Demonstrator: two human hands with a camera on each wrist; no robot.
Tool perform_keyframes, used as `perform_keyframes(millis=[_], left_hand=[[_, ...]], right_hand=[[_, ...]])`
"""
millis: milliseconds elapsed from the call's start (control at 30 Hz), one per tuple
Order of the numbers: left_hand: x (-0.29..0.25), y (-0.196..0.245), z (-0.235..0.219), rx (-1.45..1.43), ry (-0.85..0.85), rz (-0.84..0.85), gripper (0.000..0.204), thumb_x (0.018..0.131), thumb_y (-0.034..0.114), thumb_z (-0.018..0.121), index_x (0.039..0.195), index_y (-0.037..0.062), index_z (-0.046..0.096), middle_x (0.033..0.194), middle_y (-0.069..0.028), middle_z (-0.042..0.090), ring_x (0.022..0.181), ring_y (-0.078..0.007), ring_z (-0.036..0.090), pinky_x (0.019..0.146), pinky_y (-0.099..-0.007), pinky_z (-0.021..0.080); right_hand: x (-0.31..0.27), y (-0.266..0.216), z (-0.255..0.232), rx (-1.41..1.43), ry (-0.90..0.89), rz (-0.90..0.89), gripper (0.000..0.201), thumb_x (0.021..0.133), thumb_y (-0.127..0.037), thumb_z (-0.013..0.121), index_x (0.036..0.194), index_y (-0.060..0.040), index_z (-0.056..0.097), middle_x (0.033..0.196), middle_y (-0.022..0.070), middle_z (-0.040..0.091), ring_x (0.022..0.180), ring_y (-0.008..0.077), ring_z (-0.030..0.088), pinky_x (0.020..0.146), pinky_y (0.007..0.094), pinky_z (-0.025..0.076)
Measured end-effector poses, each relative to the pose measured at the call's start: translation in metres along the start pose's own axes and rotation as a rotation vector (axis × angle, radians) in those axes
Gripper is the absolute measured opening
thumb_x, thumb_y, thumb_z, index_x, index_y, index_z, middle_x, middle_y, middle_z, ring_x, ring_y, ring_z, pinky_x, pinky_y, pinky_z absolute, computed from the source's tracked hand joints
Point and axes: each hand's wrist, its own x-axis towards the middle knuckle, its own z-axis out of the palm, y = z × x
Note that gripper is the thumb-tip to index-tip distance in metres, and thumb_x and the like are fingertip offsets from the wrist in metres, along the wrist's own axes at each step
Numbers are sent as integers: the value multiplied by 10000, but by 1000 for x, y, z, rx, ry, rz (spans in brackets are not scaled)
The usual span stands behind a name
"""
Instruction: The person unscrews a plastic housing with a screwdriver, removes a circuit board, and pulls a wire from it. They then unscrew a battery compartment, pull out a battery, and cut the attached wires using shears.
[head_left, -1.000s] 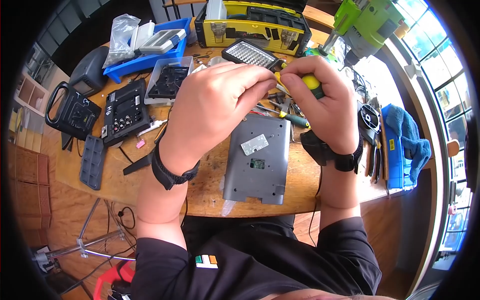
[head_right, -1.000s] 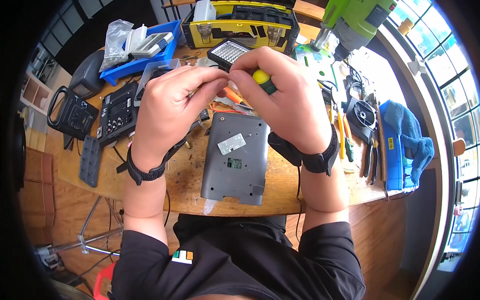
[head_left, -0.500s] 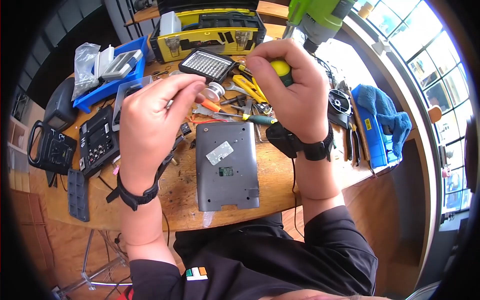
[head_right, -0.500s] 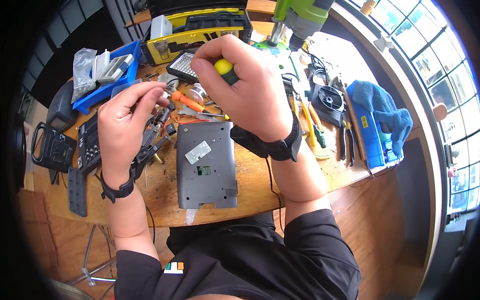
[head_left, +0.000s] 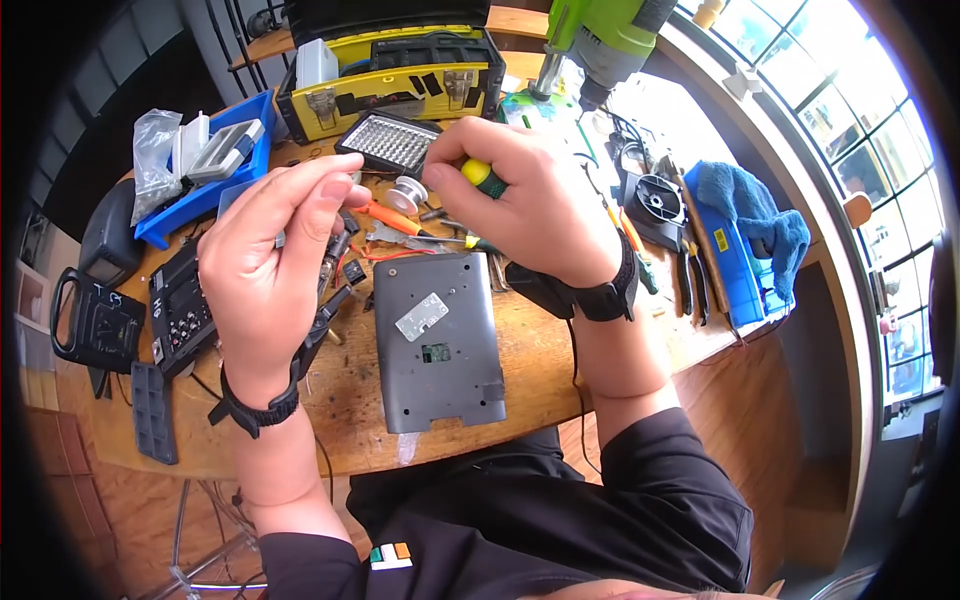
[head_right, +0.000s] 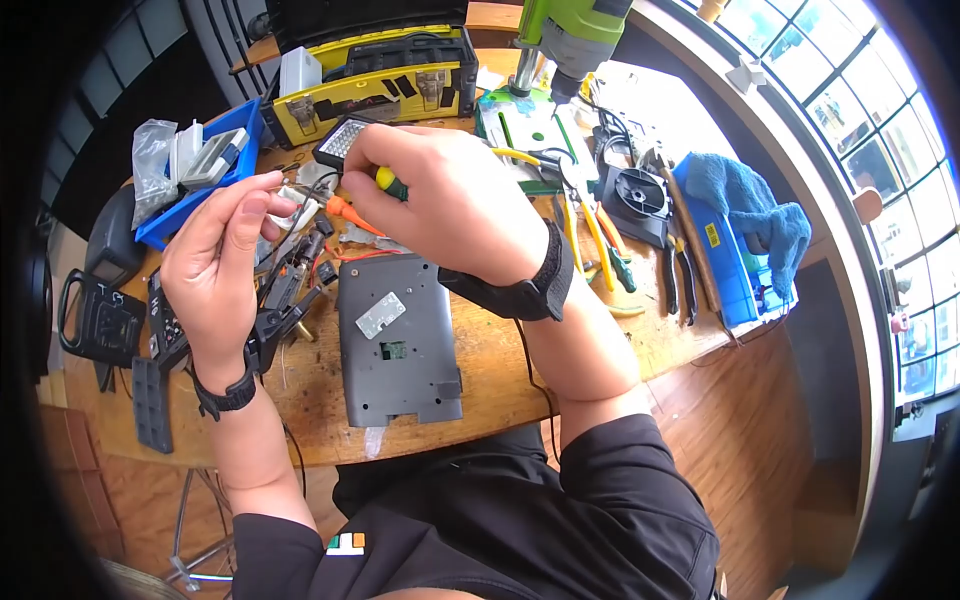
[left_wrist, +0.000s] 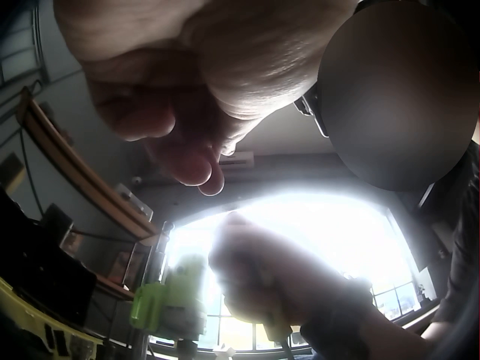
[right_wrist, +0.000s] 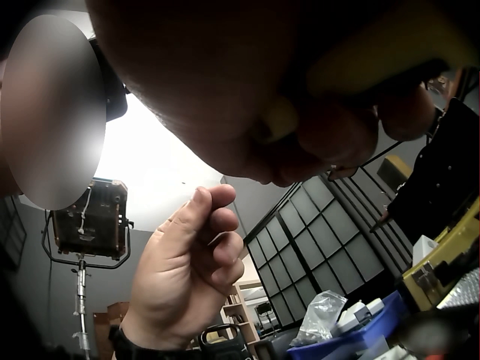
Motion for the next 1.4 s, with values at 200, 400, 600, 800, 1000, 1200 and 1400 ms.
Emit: perform_keyframes(millis=[200, 400, 600, 800, 1000, 1200, 1400], left_hand=[[2, -7, 1, -40, 10, 50, 95, 936, 35, 654, 991, -32, 694, 801, -68, 684, 729, -109, 666, 635, -226, 500], [3, -17, -1, 1, 42, 0, 107, 952, 65, 638, 989, -18, 695, 806, -73, 698, 734, -116, 688, 634, -232, 522], [4, -21, -1, 11, 23, -15, 116, 944, 75, 643, 987, -20, 693, 841, -99, 708, 729, -149, 693, 636, -250, 525], [4, -18, -1, 47, -49, 0, 147, 968, 103, 632, 1028, -9, 705, 825, -57, 706, 768, -91, 662, 681, -233, 511], [2, -15, 4, -9, -76, 5, 139, 945, 83, 653, 1020, -16, 714, 838, -85, 724, 765, -119, 684, 677, -242, 519], [2, -15, 6, 128, -118, 111, 128, 918, 35, 669, 1020, -28, 712, 865, -106, 727, 779, -147, 703, 680, -250, 530], [1, -18, 8, 124, -132, 126, 135, 918, 29, 668, 1033, -29, 709, 886, -111, 728, 782, -152, 708, 689, -252, 538]], right_hand=[[0, -1, 0, 28, 5, -3, 81, 889, -81, 663, 926, -11, 645, 828, 86, 673, 736, 191, 633, 700, 296, 500], [1, -5, -2, 78, 79, 27, 71, 872, -76, 653, 896, -13, 631, 773, 107, 662, 699, 238, 652, 660, 305, 505], [2, -9, -3, 42, 112, 21, 63, 873, -72, 655, 893, -14, 645, 758, 102, 661, 695, 226, 651, 657, 301, 502], [1, -11, 4, 79, 103, 15, 71, 872, -73, 666, 901, -9, 656, 771, 105, 672, 697, 219, 653, 657, 300, 503], [1, -11, 9, 86, 101, -12, 72, 876, -67, 669, 918, -8, 663, 795, 106, 681, 722, 222, 664, 667, 299, 511], [2, -12, 12, 77, 78, -42, 67, 874, -59, 668, 919, -10, 662, 795, 112, 677, 723, 238, 664, 679, 305, 518], [2, -13, 12, 75, 65, -47, 61, 873, -56, 664, 915, -11, 661, 790, 114, 675, 714, 241, 662, 675, 307, 518]])
